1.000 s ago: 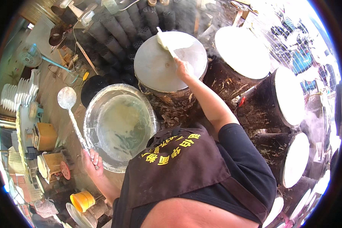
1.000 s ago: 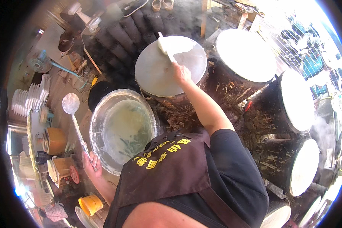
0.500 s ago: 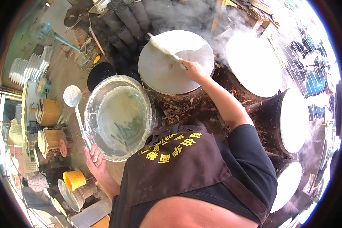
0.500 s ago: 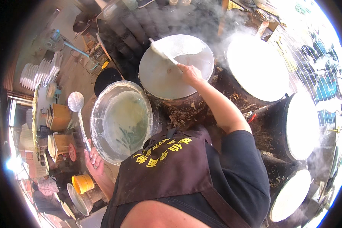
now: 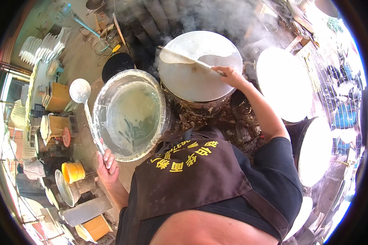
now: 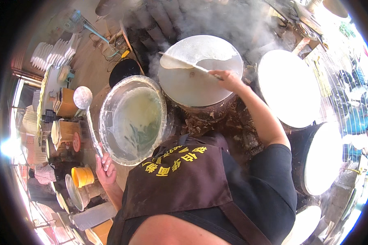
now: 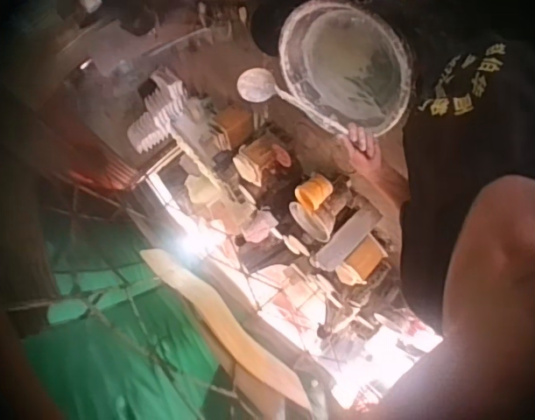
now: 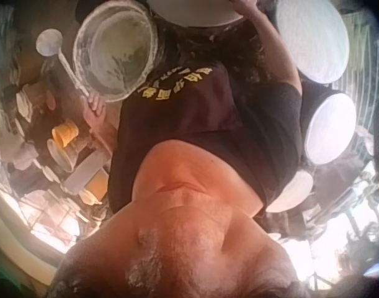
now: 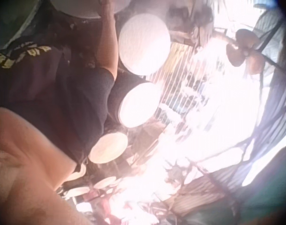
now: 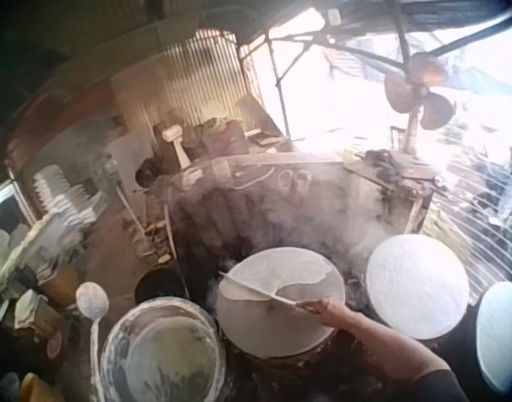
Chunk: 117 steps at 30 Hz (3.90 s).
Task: The person ladles batter onto multiple hot griddles, spreads it into thin crepes, and flips them with a spatula. They repeatedly scoop batter from a large bowl and transfer cooked crepes to a stack.
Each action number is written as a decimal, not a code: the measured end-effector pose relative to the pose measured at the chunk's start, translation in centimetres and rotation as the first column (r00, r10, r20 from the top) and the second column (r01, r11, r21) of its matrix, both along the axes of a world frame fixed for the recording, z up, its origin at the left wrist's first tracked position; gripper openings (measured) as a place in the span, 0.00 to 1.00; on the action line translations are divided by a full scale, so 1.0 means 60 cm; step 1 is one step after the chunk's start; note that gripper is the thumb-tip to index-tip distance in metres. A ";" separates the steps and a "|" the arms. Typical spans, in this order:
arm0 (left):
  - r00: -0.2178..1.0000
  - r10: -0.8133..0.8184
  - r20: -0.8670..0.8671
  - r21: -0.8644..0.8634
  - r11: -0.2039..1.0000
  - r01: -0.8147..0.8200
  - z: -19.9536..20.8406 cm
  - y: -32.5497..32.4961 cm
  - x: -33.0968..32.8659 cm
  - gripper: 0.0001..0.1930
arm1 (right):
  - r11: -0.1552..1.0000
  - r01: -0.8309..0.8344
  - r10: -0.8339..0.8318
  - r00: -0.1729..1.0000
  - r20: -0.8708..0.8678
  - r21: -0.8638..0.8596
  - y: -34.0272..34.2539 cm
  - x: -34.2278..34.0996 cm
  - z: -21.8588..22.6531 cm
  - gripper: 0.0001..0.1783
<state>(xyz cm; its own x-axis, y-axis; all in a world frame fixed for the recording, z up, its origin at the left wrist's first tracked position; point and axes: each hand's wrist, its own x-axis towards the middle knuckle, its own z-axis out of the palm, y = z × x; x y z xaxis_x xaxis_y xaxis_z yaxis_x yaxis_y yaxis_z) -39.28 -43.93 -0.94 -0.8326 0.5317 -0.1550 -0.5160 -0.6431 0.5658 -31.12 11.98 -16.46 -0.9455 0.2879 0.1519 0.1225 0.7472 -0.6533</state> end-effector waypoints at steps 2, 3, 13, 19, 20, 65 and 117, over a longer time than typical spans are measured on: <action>1.000 0.003 0.013 0.001 1.000 -0.003 -0.001 0.005 0.004 0.25 | 0.988 0.151 -0.150 0.988 -0.024 0.023 0.047 -0.021 -0.012 0.29; 1.000 0.006 0.024 -0.002 1.000 -0.006 0.000 0.012 0.002 0.26 | 0.969 0.239 -0.231 0.967 -0.105 0.069 0.077 -0.038 -0.048 0.29; 0.997 0.060 0.056 0.024 0.998 -0.061 -0.022 0.001 0.032 0.25 | 0.998 -0.057 0.057 0.998 -0.003 0.042 0.105 0.020 0.023 0.21; 0.994 0.062 0.090 0.025 0.998 -0.064 -0.009 0.024 0.034 0.25 | 0.988 -0.003 0.001 1.000 0.018 0.156 0.089 -0.085 0.024 0.17; 0.994 0.067 0.089 0.001 0.998 -0.068 -0.008 0.025 0.038 0.25 | 0.993 -0.080 0.073 0.994 0.081 0.090 0.085 -0.079 0.024 0.16; 0.975 -0.189 0.119 0.175 0.970 0.167 -0.006 -0.056 -0.023 0.28 | 0.682 0.309 -0.306 0.944 0.126 -0.662 -0.454 -0.052 -0.043 0.29; 0.903 -0.388 0.186 0.169 0.918 0.360 0.037 0.068 0.048 0.31 | 0.916 0.381 -0.381 0.924 -0.026 0.123 -0.078 0.162 -0.061 0.21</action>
